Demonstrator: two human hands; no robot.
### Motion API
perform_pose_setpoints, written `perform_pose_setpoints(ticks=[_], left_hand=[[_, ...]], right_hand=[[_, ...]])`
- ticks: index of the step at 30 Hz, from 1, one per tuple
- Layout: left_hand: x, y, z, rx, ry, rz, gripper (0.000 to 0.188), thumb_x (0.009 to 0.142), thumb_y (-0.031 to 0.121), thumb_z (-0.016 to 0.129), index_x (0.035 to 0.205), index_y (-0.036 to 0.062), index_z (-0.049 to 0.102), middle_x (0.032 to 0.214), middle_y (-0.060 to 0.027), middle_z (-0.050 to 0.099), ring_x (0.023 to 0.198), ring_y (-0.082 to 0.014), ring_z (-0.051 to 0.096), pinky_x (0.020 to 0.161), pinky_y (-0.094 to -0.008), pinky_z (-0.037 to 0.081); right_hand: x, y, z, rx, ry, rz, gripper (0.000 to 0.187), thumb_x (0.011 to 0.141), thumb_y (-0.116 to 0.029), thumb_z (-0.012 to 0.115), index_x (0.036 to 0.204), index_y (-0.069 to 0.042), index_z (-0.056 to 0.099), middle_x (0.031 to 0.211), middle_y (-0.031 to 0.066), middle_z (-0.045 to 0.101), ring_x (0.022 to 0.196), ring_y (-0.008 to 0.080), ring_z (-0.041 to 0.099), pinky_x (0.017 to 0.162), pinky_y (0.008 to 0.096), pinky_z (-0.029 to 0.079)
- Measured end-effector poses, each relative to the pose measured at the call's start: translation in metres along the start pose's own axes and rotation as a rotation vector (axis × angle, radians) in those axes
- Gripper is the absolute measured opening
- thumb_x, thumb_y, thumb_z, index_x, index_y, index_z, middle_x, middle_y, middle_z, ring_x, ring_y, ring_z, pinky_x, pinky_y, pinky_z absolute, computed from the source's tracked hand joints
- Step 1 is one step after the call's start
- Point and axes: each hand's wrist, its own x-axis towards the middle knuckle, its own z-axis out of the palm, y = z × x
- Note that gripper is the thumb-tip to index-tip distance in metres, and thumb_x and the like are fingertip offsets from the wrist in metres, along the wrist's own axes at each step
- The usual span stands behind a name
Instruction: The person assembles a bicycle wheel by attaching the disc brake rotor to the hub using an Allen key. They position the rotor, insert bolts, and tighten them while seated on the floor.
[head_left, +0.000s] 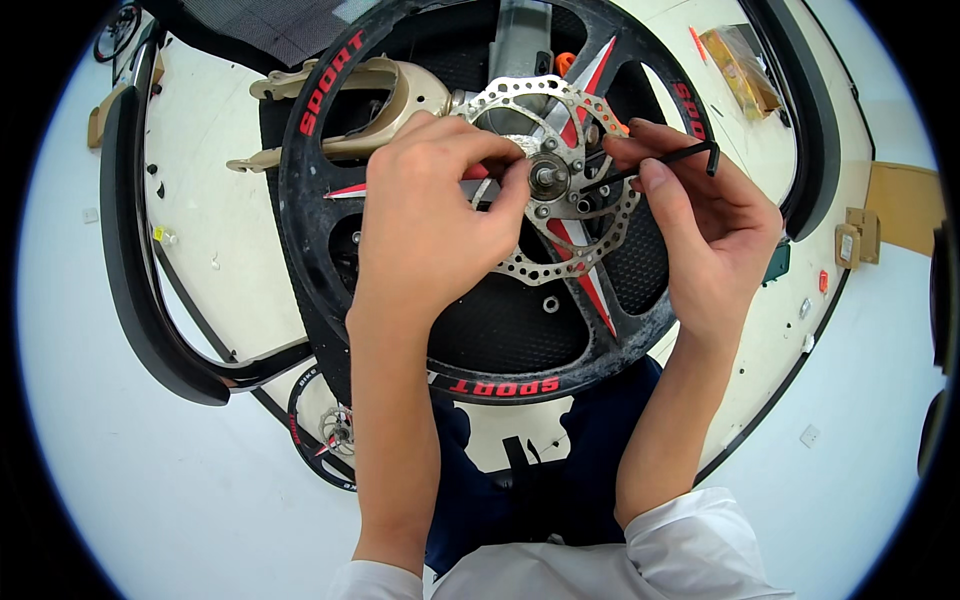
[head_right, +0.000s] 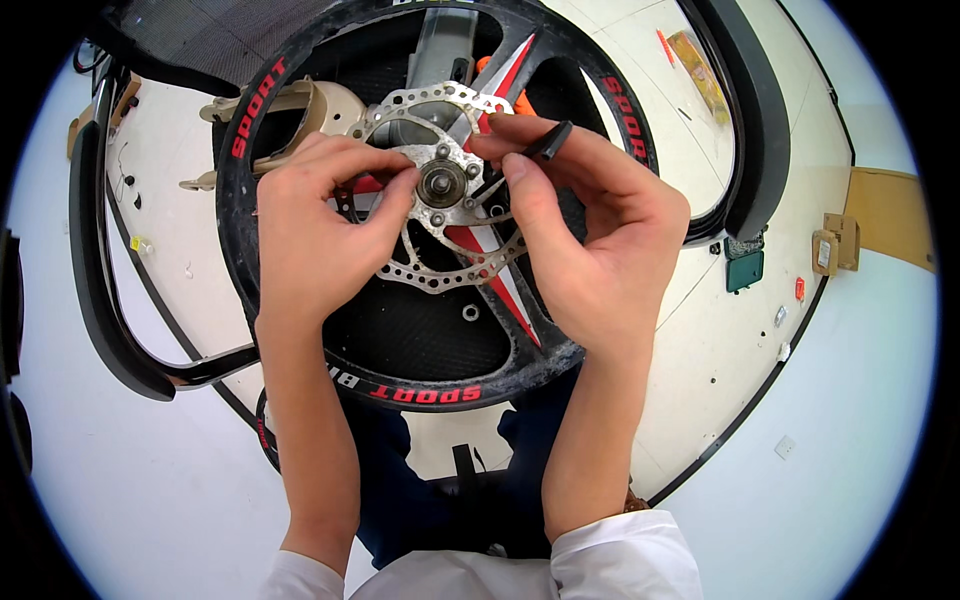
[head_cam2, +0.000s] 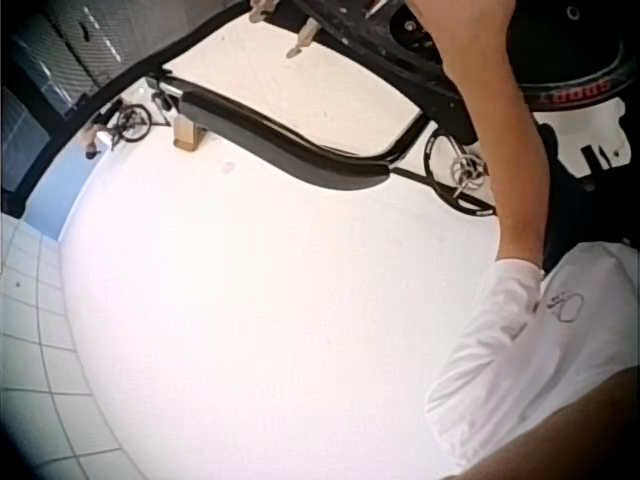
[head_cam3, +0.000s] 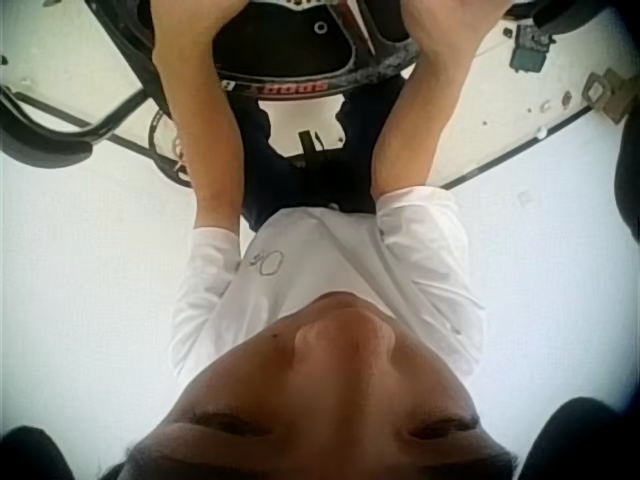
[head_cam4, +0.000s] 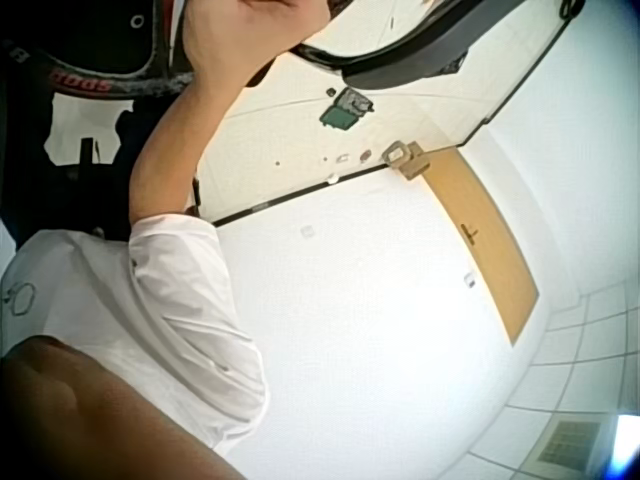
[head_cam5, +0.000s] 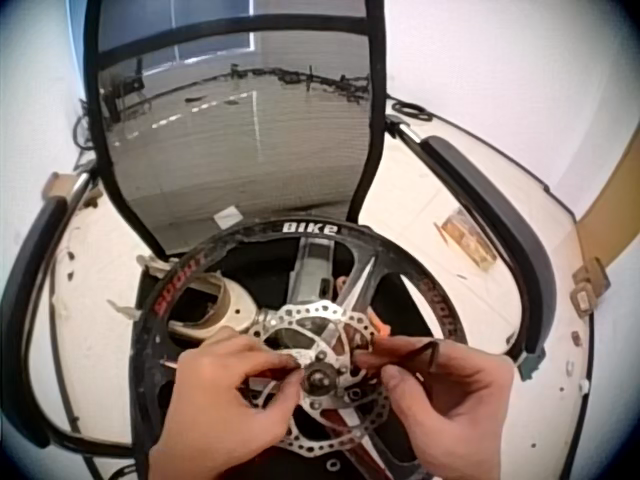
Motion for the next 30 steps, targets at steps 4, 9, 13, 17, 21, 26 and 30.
perform_pose_setpoints(ticks=[4, 9, 13, 17, 21, 26, 30], left_hand=[[0.0, -0.002, -0.008, 0.01, -0.035, 0.021, 0.014, 0.076, 0.004, 0.076, 0.089, 0.0008, 0.076, 0.081, -0.0087, 0.07, 0.072, -0.0163, 0.063, 0.064, -0.026, 0.049], [0.001, -0.001, -0.009, 0.016, -0.091, 0.058, 0.013, 0.076, 0.003, 0.076, 0.089, -0.0004, 0.075, 0.081, -0.0088, 0.07, 0.072, -0.0168, 0.061, 0.065, -0.0274, 0.049], [0.0, 0.0, -0.006, -0.032, -0.076, 0.026, 0.012, 0.078, 0.001, 0.074, 0.089, -0.0011, 0.073, 0.081, -0.0084, 0.069, 0.072, -0.0177, 0.06, 0.067, -0.0279, 0.048], [0.002, 0.004, -0.005, -0.082, -0.098, -0.013, 0.01, 0.081, 0.005, 0.072, 0.089, -0.0005, 0.073, 0.082, -0.0096, 0.068, 0.079, -0.0231, 0.06, 0.073, -0.0334, 0.048], [0.003, 0.006, -0.001, -0.044, -0.133, -0.019, 0.012, 0.083, 0.009, 0.072, 0.091, 0.0007, 0.074, 0.09, -0.0101, 0.066, 0.09, -0.0264, 0.057, 0.082, -0.0363, 0.047], [0.001, 0.005, -0.001, 0.066, -0.106, -0.009, 0.014, 0.083, 0.009, 0.072, 0.093, 0.0, 0.073, 0.101, -0.0101, 0.058, 0.098, -0.0253, 0.054, 0.086, -0.0338, 0.045], [0.002, 0.008, 0.001, 0.0, -0.103, -0.124, 0.015, 0.084, 0.012, 0.073, 0.093, 0.0001, 0.073, 0.107, -0.0095, 0.057, 0.104, -0.0253, 0.053, 0.09, -0.0348, 0.045]], right_hand=[[0.001, 0.002, -0.002, 0.019, 0.002, -0.018, 0.024, 0.091, 0.007, 0.061, 0.114, 0.012, 0.066, 0.103, 0.021, 0.074, 0.096, 0.022, 0.072, 0.089, 0.0308, 0.056], [0.0, 0.001, -0.002, 0.028, 0.014, 0.008, 0.024, 0.091, 0.008, 0.06, 0.115, 0.012, 0.066, 0.103, 0.0213, 0.073, 0.097, 0.0228, 0.072, 0.089, 0.0309, 0.056], [0.001, 0.002, -0.003, 0.025, 0.011, 0.006, 0.025, 0.091, 0.008, 0.06, 0.116, 0.012, 0.066, 0.103, 0.0212, 0.073, 0.098, 0.0237, 0.072, 0.088, 0.0309, 0.056], [0.001, 0.002, -0.004, 0.03, 0.01, -0.004, 0.025, 0.091, 0.009, 0.06, 0.116, 0.012, 0.066, 0.103, 0.0211, 0.073, 0.099, 0.0245, 0.072, 0.089, 0.0315, 0.056], [0.001, 0.006, -0.005, 0.05, 0.017, -0.019, 0.026, 0.091, 0.008, 0.06, 0.116, 0.011, 0.066, 0.103, 0.0211, 0.073, 0.099, 0.0249, 0.072, 0.09, 0.0329, 0.056], [0.001, 0.007, -0.009, 0.029, 0.0, -0.026, 0.026, 0.091, 0.008, 0.061, 0.116, 0.01, 0.066, 0.103, 0.0209, 0.073, 0.099, 0.0252, 0.072, 0.091, 0.0339, 0.056], [0.001, 0.005, -0.008, 0.035, 0.009, -0.01, 0.026, 0.09, 0.007, 0.061, 0.115, 0.009, 0.067, 0.103, 0.0204, 0.074, 0.099, 0.0252, 0.073, 0.091, 0.0342, 0.056]])
